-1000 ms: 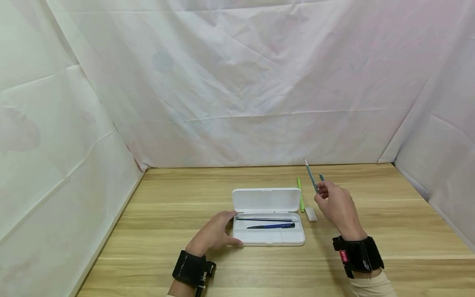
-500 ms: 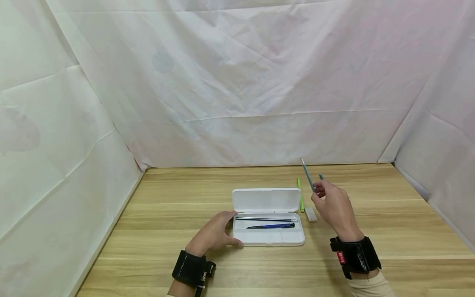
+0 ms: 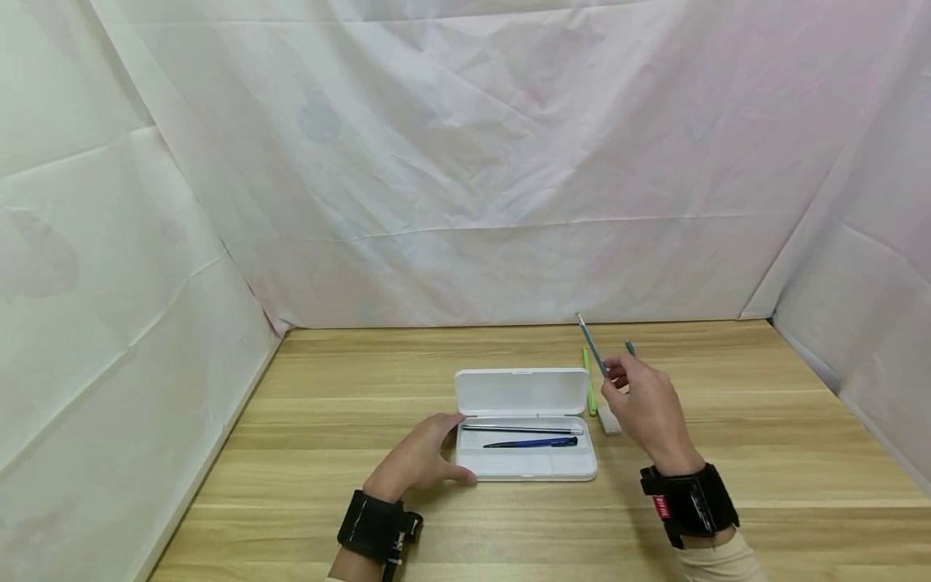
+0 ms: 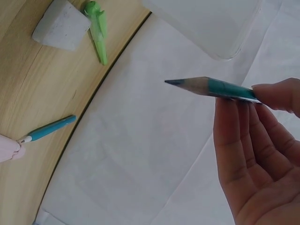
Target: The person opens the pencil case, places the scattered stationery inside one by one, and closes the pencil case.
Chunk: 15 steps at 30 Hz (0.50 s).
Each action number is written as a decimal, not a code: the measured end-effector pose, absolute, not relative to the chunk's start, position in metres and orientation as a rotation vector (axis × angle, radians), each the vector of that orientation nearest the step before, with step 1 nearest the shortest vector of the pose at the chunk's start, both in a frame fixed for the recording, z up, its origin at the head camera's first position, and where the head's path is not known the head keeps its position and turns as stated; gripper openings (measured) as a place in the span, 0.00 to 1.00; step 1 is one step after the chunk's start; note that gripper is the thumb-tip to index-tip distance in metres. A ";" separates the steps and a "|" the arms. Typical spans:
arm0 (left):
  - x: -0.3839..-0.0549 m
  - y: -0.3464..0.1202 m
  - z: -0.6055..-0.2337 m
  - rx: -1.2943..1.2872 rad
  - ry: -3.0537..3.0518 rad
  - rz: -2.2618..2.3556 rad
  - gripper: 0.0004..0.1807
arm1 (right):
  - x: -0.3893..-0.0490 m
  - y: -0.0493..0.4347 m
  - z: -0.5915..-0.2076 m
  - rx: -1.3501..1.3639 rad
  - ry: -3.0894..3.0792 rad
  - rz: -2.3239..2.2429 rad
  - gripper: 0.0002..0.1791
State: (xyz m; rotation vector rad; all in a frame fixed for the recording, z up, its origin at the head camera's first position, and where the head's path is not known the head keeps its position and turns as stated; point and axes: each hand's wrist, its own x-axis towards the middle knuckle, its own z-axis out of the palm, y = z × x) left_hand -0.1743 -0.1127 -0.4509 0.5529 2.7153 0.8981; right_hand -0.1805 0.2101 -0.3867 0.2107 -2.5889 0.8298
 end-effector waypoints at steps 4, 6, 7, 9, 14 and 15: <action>-0.174 -0.112 -0.450 0.550 2.713 0.902 0.52 | -0.181 0.208 -0.389 0.225 -2.573 0.811 0.10; -0.174 -0.112 -0.450 0.552 2.711 0.906 0.52 | -0.181 0.207 -0.390 0.227 -2.569 0.818 0.10; -0.174 -0.112 -0.450 0.551 2.711 0.907 0.52 | -0.181 0.207 -0.390 0.227 -2.570 0.817 0.10; -0.174 -0.112 -0.450 0.553 2.710 0.908 0.52 | -0.180 0.205 -0.390 0.230 -2.571 0.817 0.11; -0.174 -0.112 -0.450 0.555 2.710 0.907 0.52 | -0.180 0.202 -0.391 0.247 -2.565 0.802 0.10; -0.174 -0.112 -0.450 0.555 2.711 0.906 0.51 | -0.180 0.201 -0.391 0.251 -2.563 0.799 0.10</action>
